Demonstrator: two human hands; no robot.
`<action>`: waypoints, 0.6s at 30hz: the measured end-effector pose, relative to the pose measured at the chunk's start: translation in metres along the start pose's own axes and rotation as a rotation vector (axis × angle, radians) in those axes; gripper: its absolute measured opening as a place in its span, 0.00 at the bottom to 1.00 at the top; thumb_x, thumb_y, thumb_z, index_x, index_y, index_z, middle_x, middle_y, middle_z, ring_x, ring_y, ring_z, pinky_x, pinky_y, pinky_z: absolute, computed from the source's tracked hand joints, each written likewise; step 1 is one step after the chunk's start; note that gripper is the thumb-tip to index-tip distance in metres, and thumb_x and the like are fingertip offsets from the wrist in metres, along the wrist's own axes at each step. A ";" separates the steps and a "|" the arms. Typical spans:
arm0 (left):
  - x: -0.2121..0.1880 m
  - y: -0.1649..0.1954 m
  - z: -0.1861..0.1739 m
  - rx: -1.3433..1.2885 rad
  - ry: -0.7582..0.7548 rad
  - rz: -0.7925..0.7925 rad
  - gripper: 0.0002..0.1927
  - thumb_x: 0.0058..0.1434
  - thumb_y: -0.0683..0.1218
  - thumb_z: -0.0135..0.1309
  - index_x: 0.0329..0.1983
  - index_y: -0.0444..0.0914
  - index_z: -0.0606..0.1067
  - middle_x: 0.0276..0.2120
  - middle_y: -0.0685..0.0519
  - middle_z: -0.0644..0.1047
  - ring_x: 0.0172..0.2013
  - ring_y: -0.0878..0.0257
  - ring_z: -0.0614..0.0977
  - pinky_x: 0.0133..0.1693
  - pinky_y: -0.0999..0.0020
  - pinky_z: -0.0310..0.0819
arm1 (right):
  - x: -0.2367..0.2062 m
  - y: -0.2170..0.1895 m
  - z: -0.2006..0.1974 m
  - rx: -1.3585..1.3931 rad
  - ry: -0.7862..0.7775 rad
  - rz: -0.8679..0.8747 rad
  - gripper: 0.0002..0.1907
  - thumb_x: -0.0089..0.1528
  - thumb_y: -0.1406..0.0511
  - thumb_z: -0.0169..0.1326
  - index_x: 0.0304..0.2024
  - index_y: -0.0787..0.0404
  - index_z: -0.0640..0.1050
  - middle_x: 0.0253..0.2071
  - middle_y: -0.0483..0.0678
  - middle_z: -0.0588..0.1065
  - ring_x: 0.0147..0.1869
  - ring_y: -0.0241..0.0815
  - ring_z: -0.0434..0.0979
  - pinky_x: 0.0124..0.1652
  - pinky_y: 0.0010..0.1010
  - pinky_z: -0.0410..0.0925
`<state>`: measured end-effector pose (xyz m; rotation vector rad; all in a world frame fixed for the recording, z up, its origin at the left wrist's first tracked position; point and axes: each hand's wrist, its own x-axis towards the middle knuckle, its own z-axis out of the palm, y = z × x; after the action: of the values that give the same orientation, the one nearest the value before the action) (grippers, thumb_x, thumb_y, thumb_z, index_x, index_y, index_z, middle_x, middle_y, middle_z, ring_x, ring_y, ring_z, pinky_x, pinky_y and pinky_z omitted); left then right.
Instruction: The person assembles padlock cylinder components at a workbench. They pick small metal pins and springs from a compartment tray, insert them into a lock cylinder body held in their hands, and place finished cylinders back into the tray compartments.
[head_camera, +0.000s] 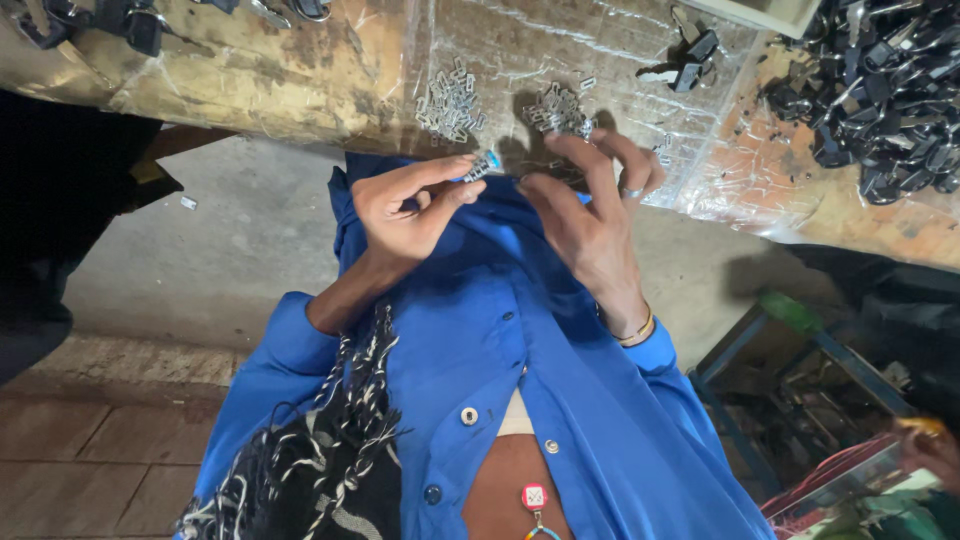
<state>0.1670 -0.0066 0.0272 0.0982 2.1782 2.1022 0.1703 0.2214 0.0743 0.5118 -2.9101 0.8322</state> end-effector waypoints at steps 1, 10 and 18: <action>0.000 0.000 0.001 -0.028 -0.019 -0.008 0.10 0.64 0.33 0.64 0.48 0.31 0.80 0.48 0.45 0.84 0.41 0.64 0.89 0.30 0.80 0.71 | -0.002 0.001 0.001 0.073 0.022 0.024 0.15 0.58 0.67 0.74 0.44 0.55 0.82 0.59 0.45 0.73 0.65 0.53 0.66 0.62 0.47 0.57; -0.002 0.005 0.020 0.001 -0.134 0.052 0.14 0.61 0.34 0.68 0.50 0.34 0.81 0.48 0.47 0.84 0.28 0.73 0.79 0.27 0.77 0.69 | -0.015 -0.005 0.006 0.993 0.087 0.458 0.05 0.69 0.76 0.56 0.47 0.68 0.80 0.54 0.50 0.72 0.58 0.39 0.72 0.55 0.26 0.67; 0.003 0.012 0.021 0.029 -0.154 0.117 0.14 0.63 0.34 0.67 0.51 0.34 0.80 0.49 0.46 0.83 0.40 0.64 0.87 0.38 0.73 0.80 | -0.011 -0.007 0.008 1.037 0.054 0.478 0.06 0.70 0.77 0.56 0.49 0.69 0.80 0.53 0.50 0.72 0.59 0.39 0.73 0.58 0.28 0.68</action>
<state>0.1668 0.0147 0.0386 0.3850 2.1611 2.0458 0.1830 0.2146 0.0692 -0.2115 -2.3340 2.3499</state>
